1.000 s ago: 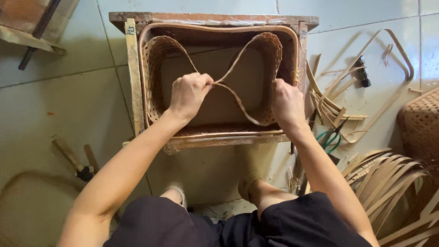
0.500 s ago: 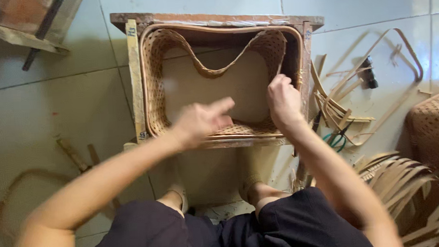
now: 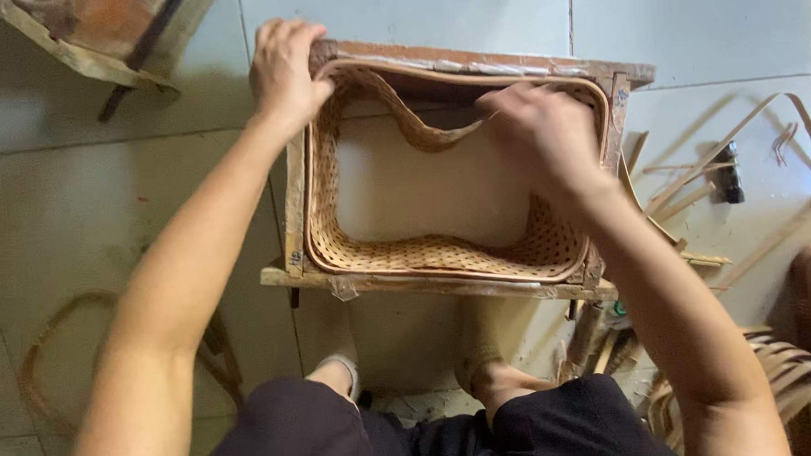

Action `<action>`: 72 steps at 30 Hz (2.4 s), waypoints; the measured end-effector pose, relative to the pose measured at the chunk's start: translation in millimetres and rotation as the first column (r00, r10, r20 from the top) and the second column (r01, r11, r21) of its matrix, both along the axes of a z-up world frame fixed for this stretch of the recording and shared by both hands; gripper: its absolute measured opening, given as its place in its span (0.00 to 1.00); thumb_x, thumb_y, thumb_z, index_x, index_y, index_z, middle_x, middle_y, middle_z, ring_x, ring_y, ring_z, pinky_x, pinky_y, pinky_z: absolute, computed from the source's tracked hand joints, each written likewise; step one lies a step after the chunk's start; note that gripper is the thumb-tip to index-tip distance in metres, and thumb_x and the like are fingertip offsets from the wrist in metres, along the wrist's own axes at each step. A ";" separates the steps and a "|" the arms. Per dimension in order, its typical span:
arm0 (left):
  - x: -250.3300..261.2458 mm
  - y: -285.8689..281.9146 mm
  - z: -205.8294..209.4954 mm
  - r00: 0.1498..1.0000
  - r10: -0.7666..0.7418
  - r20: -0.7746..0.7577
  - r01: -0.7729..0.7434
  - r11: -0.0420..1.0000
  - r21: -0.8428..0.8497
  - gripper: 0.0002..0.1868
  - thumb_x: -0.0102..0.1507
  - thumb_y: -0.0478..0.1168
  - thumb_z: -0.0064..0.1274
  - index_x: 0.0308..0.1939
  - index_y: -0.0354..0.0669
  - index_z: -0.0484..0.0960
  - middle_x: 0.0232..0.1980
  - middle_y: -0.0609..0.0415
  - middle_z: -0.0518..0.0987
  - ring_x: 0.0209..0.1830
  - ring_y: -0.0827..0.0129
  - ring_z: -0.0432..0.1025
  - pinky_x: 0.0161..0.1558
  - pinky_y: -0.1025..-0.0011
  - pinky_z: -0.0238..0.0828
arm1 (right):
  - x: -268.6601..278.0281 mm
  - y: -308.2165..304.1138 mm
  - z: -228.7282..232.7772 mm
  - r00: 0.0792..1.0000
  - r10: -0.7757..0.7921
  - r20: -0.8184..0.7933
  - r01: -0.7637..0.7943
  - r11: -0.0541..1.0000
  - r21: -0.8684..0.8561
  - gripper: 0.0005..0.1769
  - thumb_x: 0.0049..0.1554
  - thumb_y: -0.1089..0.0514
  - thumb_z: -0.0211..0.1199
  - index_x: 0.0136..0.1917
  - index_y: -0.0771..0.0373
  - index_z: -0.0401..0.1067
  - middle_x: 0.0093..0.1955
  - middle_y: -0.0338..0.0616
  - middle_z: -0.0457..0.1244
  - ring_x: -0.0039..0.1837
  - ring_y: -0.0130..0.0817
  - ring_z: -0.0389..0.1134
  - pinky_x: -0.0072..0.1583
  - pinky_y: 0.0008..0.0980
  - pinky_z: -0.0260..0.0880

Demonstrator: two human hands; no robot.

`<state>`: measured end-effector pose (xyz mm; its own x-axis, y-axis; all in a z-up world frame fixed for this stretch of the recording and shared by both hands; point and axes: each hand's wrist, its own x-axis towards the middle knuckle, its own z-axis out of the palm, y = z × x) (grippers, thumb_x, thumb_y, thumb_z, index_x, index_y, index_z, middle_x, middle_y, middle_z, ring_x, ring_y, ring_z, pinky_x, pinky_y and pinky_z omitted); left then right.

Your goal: The person weaves a rectangular basket by hand, bending and inserting thin wooden strips into a wooden mold. They use a hammer to secure the strips and scissors to trim excess material, gradually building the basket's frame and sides.

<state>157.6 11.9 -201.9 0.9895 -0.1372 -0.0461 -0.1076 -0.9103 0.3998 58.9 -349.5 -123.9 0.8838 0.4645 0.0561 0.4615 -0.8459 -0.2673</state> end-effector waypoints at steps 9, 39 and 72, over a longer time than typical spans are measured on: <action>-127.4 -60.1 76.2 0.839 -0.539 -0.076 0.491 0.809 -0.321 0.21 0.59 0.56 0.55 0.39 0.42 0.81 0.45 0.42 0.79 0.54 0.49 0.74 0.59 0.52 0.70 | 9.5 -89.9 -57.0 0.910 -0.414 0.025 0.413 0.900 -0.139 0.56 0.48 0.49 0.76 0.78 0.73 0.50 0.79 0.74 0.47 0.78 0.71 0.43 0.73 0.70 0.43; -170.3 -82.5 36.9 0.667 -0.693 -0.276 0.481 0.682 -0.551 0.32 0.61 0.57 0.60 0.64 0.44 0.77 0.63 0.43 0.79 0.61 0.50 0.74 0.60 0.56 0.71 | -113.1 10.1 -46.9 0.743 0.430 -0.513 -0.357 0.903 0.240 0.18 0.65 0.50 0.53 0.61 0.63 0.72 0.54 0.48 0.68 0.56 0.45 0.72 0.60 0.44 0.71; -48.2 -136.6 39.6 0.770 -0.595 0.230 0.618 0.786 -0.034 0.11 0.55 0.44 0.71 0.26 0.50 0.82 0.69 0.47 0.69 0.77 0.40 0.52 0.71 0.25 0.36 | -11.1 -100.5 -42.7 0.953 -0.230 0.197 0.245 0.968 -0.056 0.03 0.66 0.62 0.70 0.52 0.62 0.76 0.53 0.47 0.66 0.54 0.37 0.68 0.51 0.33 0.74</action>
